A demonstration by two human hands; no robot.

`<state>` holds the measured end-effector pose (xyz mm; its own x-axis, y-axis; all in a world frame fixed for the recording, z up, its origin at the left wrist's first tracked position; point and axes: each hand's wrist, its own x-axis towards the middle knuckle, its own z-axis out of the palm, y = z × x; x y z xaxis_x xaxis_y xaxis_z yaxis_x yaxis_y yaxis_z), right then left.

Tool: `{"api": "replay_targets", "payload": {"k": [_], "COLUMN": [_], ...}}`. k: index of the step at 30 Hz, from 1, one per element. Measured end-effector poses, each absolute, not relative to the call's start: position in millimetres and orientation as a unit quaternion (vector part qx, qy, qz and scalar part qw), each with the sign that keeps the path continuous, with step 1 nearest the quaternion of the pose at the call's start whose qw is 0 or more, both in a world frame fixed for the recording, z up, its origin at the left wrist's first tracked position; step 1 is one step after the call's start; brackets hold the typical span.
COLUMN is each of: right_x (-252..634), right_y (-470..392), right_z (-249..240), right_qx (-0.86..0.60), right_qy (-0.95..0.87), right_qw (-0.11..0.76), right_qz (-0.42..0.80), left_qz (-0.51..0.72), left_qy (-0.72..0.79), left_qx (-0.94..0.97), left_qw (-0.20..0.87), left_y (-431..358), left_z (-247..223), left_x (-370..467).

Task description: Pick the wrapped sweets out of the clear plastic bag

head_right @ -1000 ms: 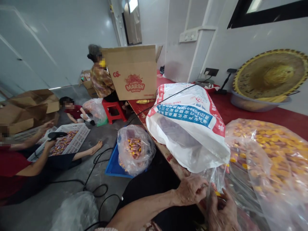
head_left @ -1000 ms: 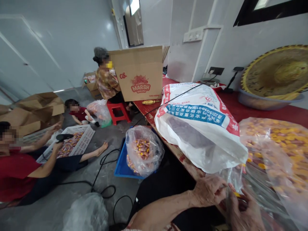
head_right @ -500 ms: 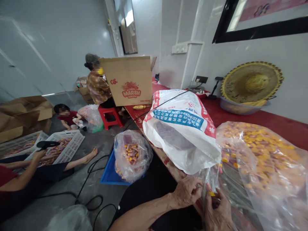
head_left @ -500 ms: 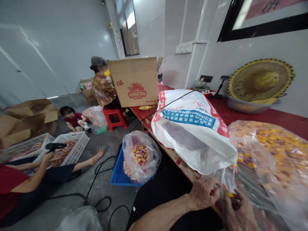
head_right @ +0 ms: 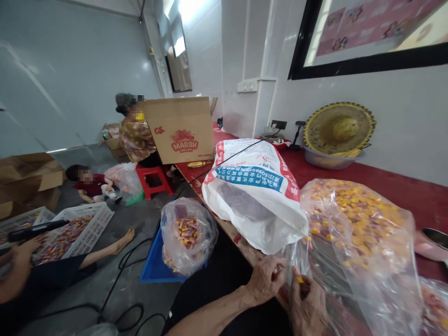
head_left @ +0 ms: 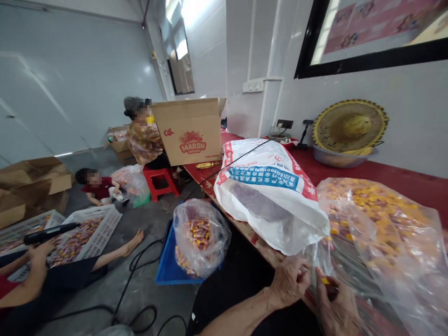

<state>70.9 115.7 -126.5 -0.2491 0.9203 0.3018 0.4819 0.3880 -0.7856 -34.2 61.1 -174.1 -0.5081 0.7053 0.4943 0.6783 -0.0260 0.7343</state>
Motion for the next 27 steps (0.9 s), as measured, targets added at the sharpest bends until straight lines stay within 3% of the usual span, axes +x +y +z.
{"api": "replay_targets", "payload": {"k": [21, 27], "right_x": [72.2, 77.4], "right_y": [112.8, 111.4], "right_z": [-129.6, -132.8], "right_qx": [-0.491, -0.476], "right_qy": [-0.757, -0.786], "right_qw": [0.368, 0.343], "right_qz": [0.224, 0.194], "left_qz": [0.485, 0.454], "left_qy": [0.688, 0.692], "left_qx": [0.54, 0.559], "left_qw": [-0.01, 0.037], "left_y": [67.2, 69.7], "left_z": [-189.3, -195.1], "left_x": [-28.8, -26.7]}}
